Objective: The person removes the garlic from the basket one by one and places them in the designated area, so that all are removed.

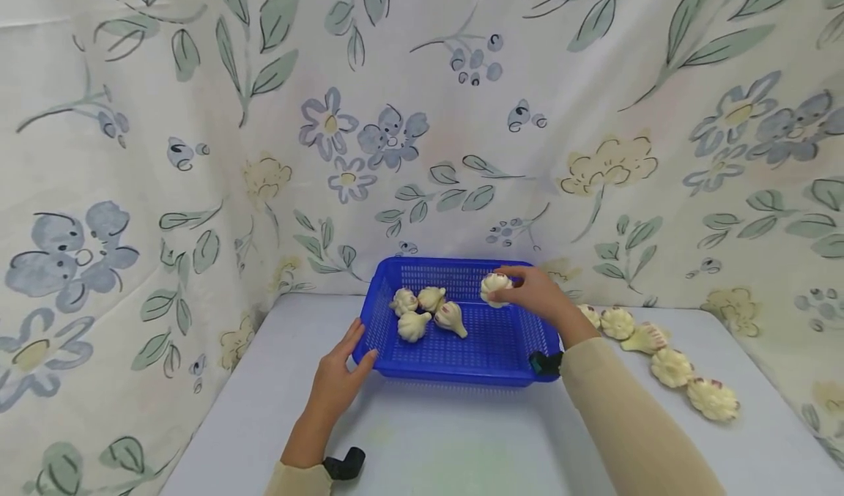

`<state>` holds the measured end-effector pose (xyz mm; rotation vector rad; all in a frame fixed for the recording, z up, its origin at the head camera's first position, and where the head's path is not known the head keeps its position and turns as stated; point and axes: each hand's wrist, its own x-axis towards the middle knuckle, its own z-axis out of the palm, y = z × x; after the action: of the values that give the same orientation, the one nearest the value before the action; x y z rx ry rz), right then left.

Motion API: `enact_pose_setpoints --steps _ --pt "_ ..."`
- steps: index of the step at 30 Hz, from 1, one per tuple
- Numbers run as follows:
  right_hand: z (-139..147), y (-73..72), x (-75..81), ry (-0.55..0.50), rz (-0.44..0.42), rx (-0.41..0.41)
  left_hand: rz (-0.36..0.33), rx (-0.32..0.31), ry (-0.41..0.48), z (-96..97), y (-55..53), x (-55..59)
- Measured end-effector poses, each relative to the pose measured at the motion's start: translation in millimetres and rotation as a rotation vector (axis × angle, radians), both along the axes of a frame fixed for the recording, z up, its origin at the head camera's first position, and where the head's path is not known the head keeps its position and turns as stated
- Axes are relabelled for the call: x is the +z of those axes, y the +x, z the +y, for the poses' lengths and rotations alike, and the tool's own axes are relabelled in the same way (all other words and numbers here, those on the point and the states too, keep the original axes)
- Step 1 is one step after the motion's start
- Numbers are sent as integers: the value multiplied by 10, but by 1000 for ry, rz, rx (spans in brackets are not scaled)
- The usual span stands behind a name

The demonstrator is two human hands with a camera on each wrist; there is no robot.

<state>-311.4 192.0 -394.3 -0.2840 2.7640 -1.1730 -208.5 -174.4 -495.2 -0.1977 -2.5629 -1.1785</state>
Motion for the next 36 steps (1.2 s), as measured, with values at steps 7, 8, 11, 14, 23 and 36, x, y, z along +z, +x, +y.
enact_pose_setpoints --steps 7,8,11,14,23,36 --pt "105 88 -7 -13 16 -24 -9 -6 1 -11 8 -4" --pt "123 97 -4 -12 20 -29 -11 -5 1 -10 10 0" --pt "178 125 11 3 48 -43 -8 -3 -2 -15 10 4" --pt "231 175 43 19 83 -63 3 -5 -7 -19 10 -2" --pt "425 328 113 27 179 -92 9 -7 6 -3 30 11" --pt "819 548 40 20 212 -218 10 8 -1 17 34 21"
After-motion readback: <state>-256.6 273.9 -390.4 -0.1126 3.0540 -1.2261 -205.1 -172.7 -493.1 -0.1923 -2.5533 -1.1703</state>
